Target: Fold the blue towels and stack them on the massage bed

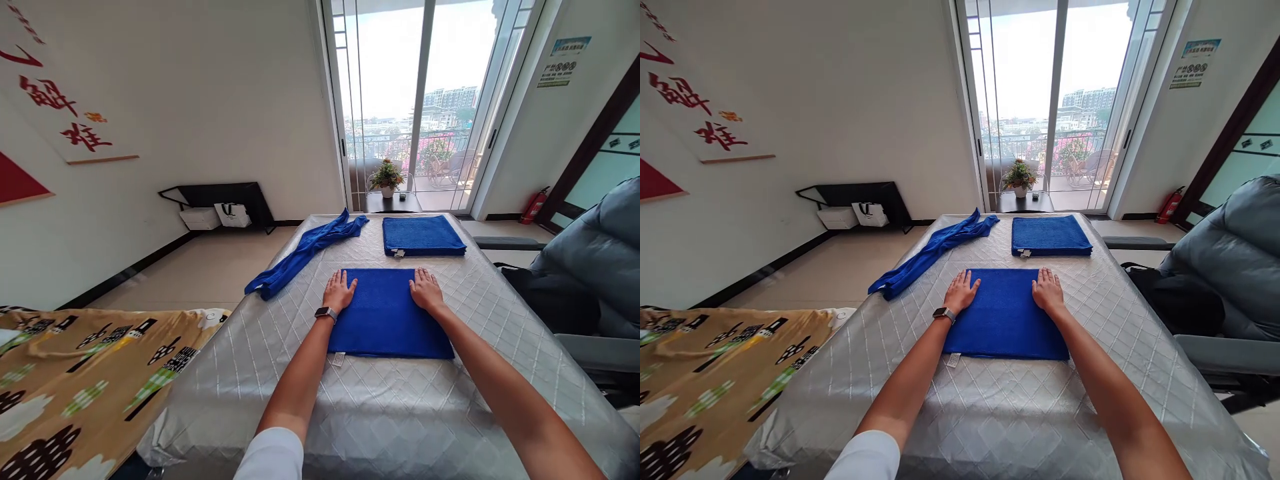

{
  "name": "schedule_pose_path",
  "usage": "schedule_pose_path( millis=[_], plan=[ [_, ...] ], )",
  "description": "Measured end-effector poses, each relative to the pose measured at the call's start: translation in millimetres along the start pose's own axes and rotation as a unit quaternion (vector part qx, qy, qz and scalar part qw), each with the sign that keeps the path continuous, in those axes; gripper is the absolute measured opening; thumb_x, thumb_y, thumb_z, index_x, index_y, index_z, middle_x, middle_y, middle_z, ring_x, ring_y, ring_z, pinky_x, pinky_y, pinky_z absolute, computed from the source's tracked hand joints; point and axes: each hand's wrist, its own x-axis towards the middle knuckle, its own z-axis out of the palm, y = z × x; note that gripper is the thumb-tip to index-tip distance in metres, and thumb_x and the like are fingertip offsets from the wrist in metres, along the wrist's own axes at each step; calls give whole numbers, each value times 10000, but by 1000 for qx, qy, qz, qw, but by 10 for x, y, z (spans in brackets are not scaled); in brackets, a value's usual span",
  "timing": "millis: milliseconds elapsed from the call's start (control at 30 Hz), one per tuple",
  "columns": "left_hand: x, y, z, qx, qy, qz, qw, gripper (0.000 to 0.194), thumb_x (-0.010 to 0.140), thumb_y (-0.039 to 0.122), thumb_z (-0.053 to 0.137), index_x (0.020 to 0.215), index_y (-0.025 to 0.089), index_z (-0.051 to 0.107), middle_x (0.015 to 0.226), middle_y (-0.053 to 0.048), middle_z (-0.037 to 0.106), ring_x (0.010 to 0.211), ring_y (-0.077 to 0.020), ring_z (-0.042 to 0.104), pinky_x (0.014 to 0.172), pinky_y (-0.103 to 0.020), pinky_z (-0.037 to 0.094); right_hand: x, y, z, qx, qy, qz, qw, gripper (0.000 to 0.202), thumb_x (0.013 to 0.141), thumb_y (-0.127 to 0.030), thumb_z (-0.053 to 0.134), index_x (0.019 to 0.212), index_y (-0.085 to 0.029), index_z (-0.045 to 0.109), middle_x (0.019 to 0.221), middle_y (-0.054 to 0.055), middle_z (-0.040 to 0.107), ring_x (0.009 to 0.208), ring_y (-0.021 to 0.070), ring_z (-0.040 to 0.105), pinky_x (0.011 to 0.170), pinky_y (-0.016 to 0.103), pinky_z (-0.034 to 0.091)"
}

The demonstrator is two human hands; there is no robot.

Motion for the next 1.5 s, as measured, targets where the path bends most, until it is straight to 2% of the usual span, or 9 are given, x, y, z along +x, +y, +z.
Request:
schedule_pose_path(
  millis=[300,400,467,600,700,800,1100,1300,1500],
  plan=[
    [48,42,-86,41,-9,-14,999,809,1039,615,213,1594,37,327,1674,-192,280,1563,-298,248,1279,-423,170,-206,20,30,30,-15,-2,999,710,1061,-444,170,1637,-32,209,1712,129,173,1592,236,105,1278,409,76],
    [2,385,-86,53,54,16,997,771,1056,568,202,1565,19,382,1653,-201,328,1565,-307,240,1284,-436,165,-196,9,25,33,-11,-3,999,716,1056,-448,172,1635,-31,218,1709,128,185,1590,239,117,1278,416,86],
    [-77,760,-13,32,68,96,993,742,1067,544,175,1563,41,401,1651,-177,345,1562,-285,254,1284,-420,186,-190,14,34,33,-8,-3,999,719,1052,-449,176,1633,-28,223,1706,129,196,1587,243,136,1277,418,99],
    [-273,1500,230,-24,21,234,972,709,1079,526,145,1565,89,420,1643,-147,374,1547,-242,303,1276,-399,237,-190,53,72,15,-5,-17,1000,703,1051,-421,186,1636,-32,212,1710,125,181,1587,242,131,1274,410,106],
    [-350,1679,315,-41,7,236,971,672,1085,510,139,1577,143,413,1640,-127,386,1548,-233,301,1278,-430,231,-192,64,78,7,-10,-20,1000,696,1055,-418,185,1641,-44,201,1714,118,162,1590,233,119,1273,400,103],
    [-380,1436,241,-34,-15,212,977,701,1073,561,147,1595,156,381,1663,-120,338,1562,-234,264,1286,-429,206,-195,44,54,17,-9,-10,1000,702,1057,-432,178,1638,-41,215,1711,119,178,1588,231,127,1275,404,100],
    [-769,42,-39,15,-17,87,996,794,1041,653,149,1630,141,294,1690,-107,264,1577,-251,211,1294,-421,185,-182,36,47,38,-18,2,999,724,1050,-457,154,1641,-42,204,1715,111,169,1591,229,112,1279,398,74],
    [-892,-60,-63,24,-12,68,997,844,1033,661,159,1616,67,299,1690,-152,246,1574,-267,221,1292,-397,185,-293,1,-42,3,-2,2,1000,684,1056,-393,177,1628,-23,239,1702,131,212,1585,235,142,1278,413,72],
    [-883,-44,-39,25,-4,70,997,839,1038,647,147,1615,58,298,1687,-150,259,1574,-266,224,1295,-399,171,-774,49,-1,-15,-14,-22,1000,723,1058,-463,184,1635,-31,220,1706,131,183,1588,244,137,1281,420,86]
  ],
)
